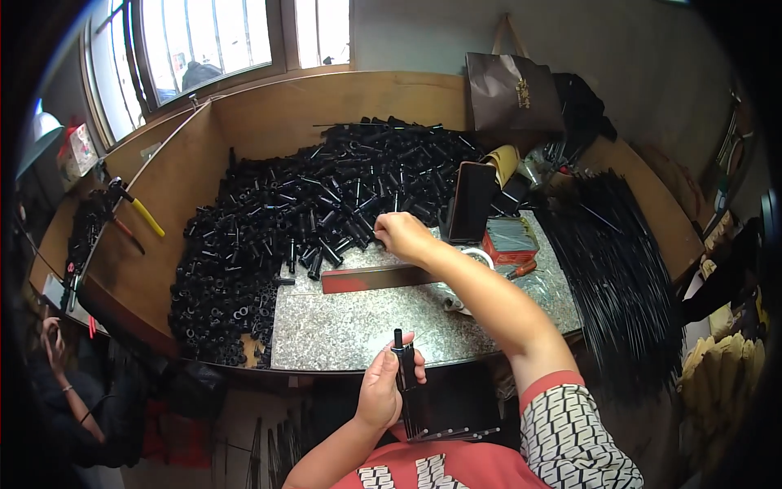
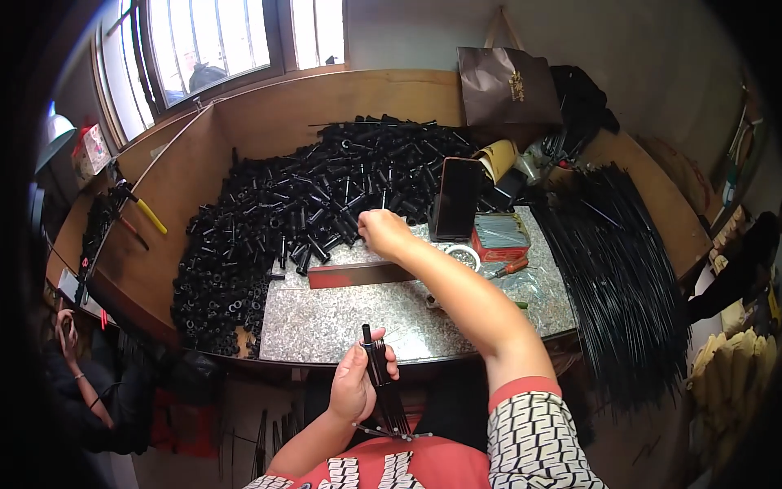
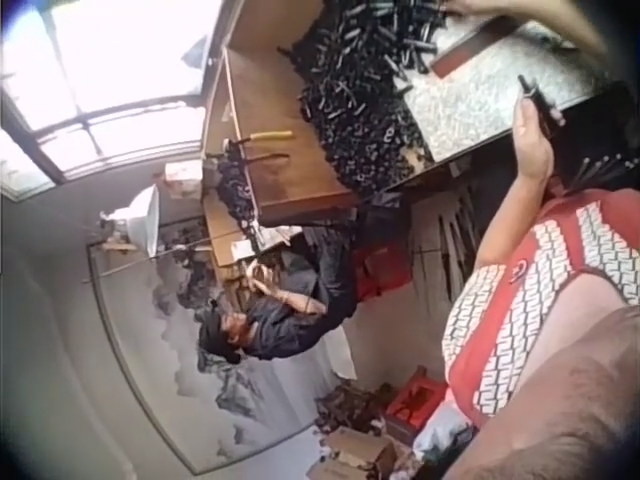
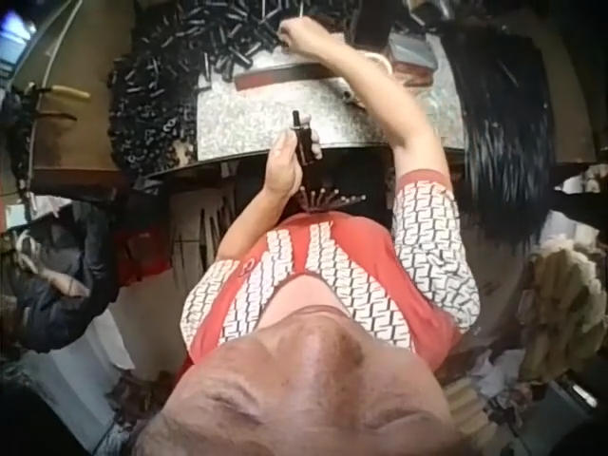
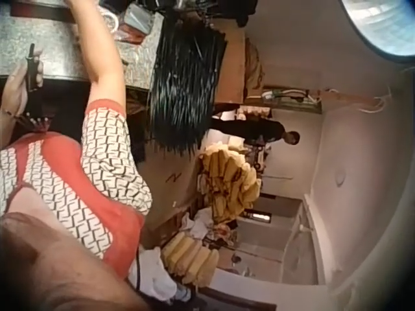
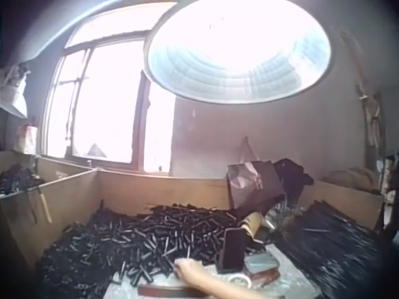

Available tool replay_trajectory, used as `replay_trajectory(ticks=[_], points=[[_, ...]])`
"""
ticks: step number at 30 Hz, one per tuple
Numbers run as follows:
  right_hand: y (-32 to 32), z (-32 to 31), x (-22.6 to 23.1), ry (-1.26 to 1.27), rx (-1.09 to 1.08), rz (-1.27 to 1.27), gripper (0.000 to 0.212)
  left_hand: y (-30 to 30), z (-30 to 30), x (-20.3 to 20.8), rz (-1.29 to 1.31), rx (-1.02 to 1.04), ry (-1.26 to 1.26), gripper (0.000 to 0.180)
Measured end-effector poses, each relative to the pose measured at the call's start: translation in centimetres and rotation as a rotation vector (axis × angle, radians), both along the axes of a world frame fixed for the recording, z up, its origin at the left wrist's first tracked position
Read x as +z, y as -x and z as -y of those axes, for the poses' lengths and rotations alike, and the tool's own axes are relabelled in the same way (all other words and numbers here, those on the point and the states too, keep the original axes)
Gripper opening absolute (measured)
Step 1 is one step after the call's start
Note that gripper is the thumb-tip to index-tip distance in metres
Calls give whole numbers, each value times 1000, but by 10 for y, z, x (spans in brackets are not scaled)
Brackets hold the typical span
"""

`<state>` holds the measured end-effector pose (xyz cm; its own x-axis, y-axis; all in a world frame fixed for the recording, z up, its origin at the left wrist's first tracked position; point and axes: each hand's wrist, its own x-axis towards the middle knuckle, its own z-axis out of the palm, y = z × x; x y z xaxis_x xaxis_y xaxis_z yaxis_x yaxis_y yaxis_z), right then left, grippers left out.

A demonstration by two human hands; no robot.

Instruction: Assembling black rods into a central connector and securing them with pliers.

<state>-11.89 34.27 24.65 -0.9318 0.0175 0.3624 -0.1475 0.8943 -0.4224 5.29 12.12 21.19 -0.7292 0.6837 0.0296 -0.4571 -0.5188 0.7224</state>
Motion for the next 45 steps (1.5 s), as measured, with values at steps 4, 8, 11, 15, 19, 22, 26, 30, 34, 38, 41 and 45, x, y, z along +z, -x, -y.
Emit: replay_trajectory(ticks=[4,8,11,15,19,22,26,30,34,38,41,45], points=[[24,24,-11,-104,-109,85,24,2,-5,-1,-13,-29,-16,45],[40,30,-35,-250,-138,33,20,-2,-7,1,0,7,-49,46],[43,38,-41,-281,-194,-3,14,-5,-8,-2,22,47,-36,45],[22,34,-24,-166,-162,23,14,-3,-7,-9,-3,89,-34,45],[-22,24,9,-32,-70,-31,16,0,-9,-15,-22,76,-45,46],[-56,22,23,151,78,-138,14,1,-9,-18,-70,68,-60,45],[-102,20,57,313,157,-58,18,-2,-11,-14,-71,60,-64,46],[-140,20,87,420,164,42,19,-4,-8,-14,-54,66,-62,47],[-161,18,104,618,239,199,22,-5,-7,-12,-66,71,-38,47],[-163,14,100,830,297,252,23,-7,-12,-10,-59,66,-38,49],[-159,12,101,867,366,294,22,-5,-12,-5,-59,102,-52,46],[-154,13,93,951,376,315,23,-3,-5,2,-1,34,-59,42]])
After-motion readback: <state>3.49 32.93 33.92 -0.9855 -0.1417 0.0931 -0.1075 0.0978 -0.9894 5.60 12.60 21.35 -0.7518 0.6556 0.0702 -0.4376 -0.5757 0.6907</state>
